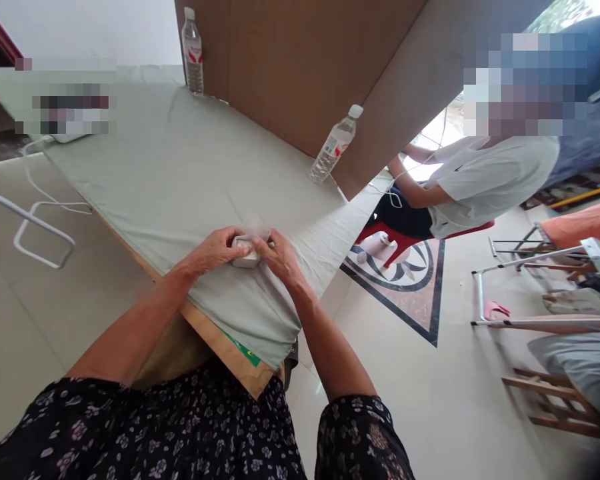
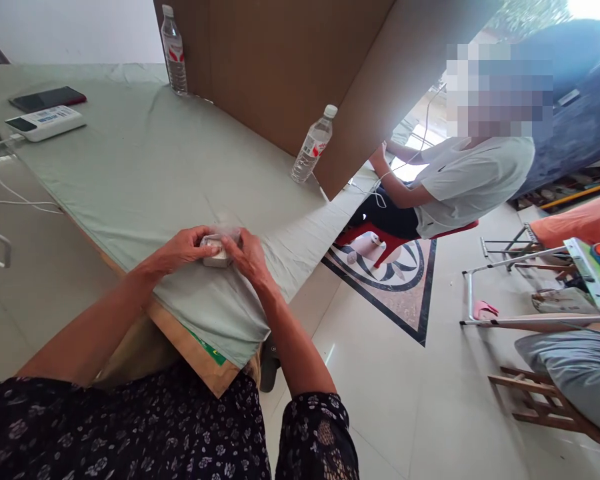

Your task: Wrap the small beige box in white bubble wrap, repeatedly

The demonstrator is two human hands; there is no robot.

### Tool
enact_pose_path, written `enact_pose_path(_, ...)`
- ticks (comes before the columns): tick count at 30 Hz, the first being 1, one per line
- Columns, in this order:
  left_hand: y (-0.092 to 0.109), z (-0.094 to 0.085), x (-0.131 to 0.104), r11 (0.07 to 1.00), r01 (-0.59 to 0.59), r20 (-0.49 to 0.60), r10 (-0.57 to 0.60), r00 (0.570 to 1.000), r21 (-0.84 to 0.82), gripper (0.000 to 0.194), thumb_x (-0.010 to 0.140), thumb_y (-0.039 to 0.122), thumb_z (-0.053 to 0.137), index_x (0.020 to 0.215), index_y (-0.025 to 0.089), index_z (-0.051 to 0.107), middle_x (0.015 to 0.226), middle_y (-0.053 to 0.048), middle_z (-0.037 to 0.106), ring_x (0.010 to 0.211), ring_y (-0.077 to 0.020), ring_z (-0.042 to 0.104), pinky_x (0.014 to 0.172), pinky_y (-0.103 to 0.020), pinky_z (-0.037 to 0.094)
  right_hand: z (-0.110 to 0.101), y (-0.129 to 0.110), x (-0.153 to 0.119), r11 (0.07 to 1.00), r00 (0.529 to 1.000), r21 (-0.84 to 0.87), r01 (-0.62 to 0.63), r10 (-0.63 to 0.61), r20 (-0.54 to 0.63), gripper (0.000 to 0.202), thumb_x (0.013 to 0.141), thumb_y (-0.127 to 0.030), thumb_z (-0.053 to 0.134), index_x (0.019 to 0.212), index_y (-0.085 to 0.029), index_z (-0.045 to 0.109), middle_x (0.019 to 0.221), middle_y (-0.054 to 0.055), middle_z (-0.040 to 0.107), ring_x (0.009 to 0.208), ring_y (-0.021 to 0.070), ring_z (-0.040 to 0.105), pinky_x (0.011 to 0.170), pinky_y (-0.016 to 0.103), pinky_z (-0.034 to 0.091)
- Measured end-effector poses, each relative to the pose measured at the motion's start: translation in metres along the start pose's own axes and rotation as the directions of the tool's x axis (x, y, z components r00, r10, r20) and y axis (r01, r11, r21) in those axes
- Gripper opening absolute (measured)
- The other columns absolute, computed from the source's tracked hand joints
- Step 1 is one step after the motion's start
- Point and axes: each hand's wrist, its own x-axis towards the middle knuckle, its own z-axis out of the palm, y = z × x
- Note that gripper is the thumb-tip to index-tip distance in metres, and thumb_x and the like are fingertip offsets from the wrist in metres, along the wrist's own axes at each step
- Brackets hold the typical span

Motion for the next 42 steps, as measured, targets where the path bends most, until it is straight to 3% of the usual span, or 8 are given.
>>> enact_pose_path(4, -0.003, 0.006, 0.003, 0.999, -0.018, -0.022, 0.017, 1.000, -0.039, 0.065, 0.070, 0.043, 0.082, 0.126, 0.015, 0.063, 0.116, -0.010, 0.075, 0.104, -0.0262, 0.070, 0.090, -0.038, 0.055, -0.011, 0.003, -0.018, 0.986, 0.958, -0.151, 0.076, -0.114, -0.262, 0.035, 0.092, -0.047, 0.063, 0.115, -0.021, 0.067, 0.113, 0.010, 0.073, 0.092, 0.0209, 0.065, 0.084, 0.037, 0.053)
enact_pose_path(11, -0.014, 0.019, -0.010, 0.997, -0.077, -0.290, 0.072, 0.954, -0.005, 0.081, 0.069, 0.043, 0.085, 0.137, 0.022, 0.046, 0.145, -0.016, 0.057, 0.099, -0.0210, 0.072, 0.085, -0.036, 0.059, -0.001, 0.007, -0.034, 0.951, 0.962, -0.219, 0.218, -0.247, -0.115, 0.035, 0.092, -0.044, 0.067, 0.118, -0.022, 0.070, 0.119, 0.012, 0.074, 0.105, 0.0252, 0.067, 0.092, 0.041, 0.055)
enact_pose_path(15, -0.016, 0.019, -0.012, 0.997, -0.078, -0.220, 0.082, 0.972, 0.028, 0.063, 0.075, 0.048, 0.080, 0.125, 0.020, 0.053, 0.116, -0.009, 0.069, 0.091, -0.0193, 0.071, 0.082, -0.034, 0.058, 0.006, 0.008, -0.028, 0.969, 0.974, -0.162, 0.184, -0.203, -0.104, 0.033, 0.096, -0.041, 0.059, 0.117, -0.020, 0.072, 0.111, 0.010, 0.077, 0.098, 0.0223, 0.068, 0.092, 0.038, 0.055)
enact_pose_path(20, -0.016, 0.016, -0.007, 0.978, -0.141, -0.197, 0.170, 0.966, 0.152, 0.041, 0.076, 0.050, 0.075, 0.100, 0.018, 0.066, 0.132, -0.013, 0.063, 0.100, -0.0206, 0.067, 0.086, -0.034, 0.055, 0.010, 0.005, -0.018, 0.993, 0.987, -0.101, 0.055, -0.069, -0.145, 0.028, 0.094, -0.039, 0.058, 0.106, -0.021, 0.076, 0.103, 0.005, 0.079, 0.087, 0.0182, 0.067, 0.088, 0.033, 0.054)
enact_pose_path(27, -0.009, 0.009, -0.005, 0.957, -0.170, -0.116, 0.201, 0.973, 0.236, 0.038, 0.075, 0.051, 0.074, 0.096, 0.020, 0.068, 0.128, -0.012, 0.066, 0.114, -0.0258, 0.065, 0.097, -0.037, 0.051, 0.017, 0.000, -0.007, 0.996, 0.992, -0.077, 0.045, -0.054, -0.113, 0.023, 0.094, -0.035, 0.057, 0.088, -0.024, 0.076, 0.094, 0.003, 0.077, 0.089, 0.0193, 0.067, 0.091, 0.035, 0.051)
enact_pose_path(31, -0.003, 0.008, -0.007, 0.975, -0.084, -0.082, 0.103, 0.991, 0.207, 0.057, 0.077, 0.048, 0.074, 0.125, 0.020, 0.060, 0.104, -0.006, 0.069, 0.084, -0.0180, 0.065, 0.074, -0.029, 0.050, 0.013, -0.004, -0.001, 0.978, 0.994, -0.174, 0.112, -0.112, 0.010, 0.023, 0.095, -0.031, 0.057, 0.085, -0.025, 0.077, 0.096, 0.005, 0.078, 0.095, 0.0223, 0.066, 0.097, 0.040, 0.049)
enact_pose_path(35, -0.001, 0.008, -0.006, 0.962, -0.121, -0.083, 0.145, 0.986, 0.245, 0.050, 0.076, 0.048, 0.073, 0.117, 0.019, 0.068, 0.124, -0.010, 0.067, 0.098, -0.0211, 0.066, 0.084, -0.032, 0.052, 0.005, -0.007, 0.000, 0.980, 0.990, -0.156, 0.120, -0.107, 0.092, 0.023, 0.094, -0.031, 0.058, 0.085, -0.024, 0.078, 0.093, 0.005, 0.079, 0.092, 0.0225, 0.066, 0.097, 0.042, 0.050)
enact_pose_path(42, -0.007, 0.008, -0.003, 0.968, -0.114, -0.091, 0.137, 0.986, 0.226, 0.041, 0.073, 0.051, 0.074, 0.098, 0.019, 0.072, 0.129, -0.011, 0.065, 0.110, -0.0264, 0.064, 0.096, -0.040, 0.051, -0.014, 0.010, 0.011, 0.992, 0.984, 0.050, -0.115, 0.121, -0.134, 0.044, 0.081, -0.046, 0.071, 0.115, -0.018, 0.071, 0.118, 0.012, 0.075, 0.094, 0.0206, 0.067, 0.090, 0.038, 0.055)
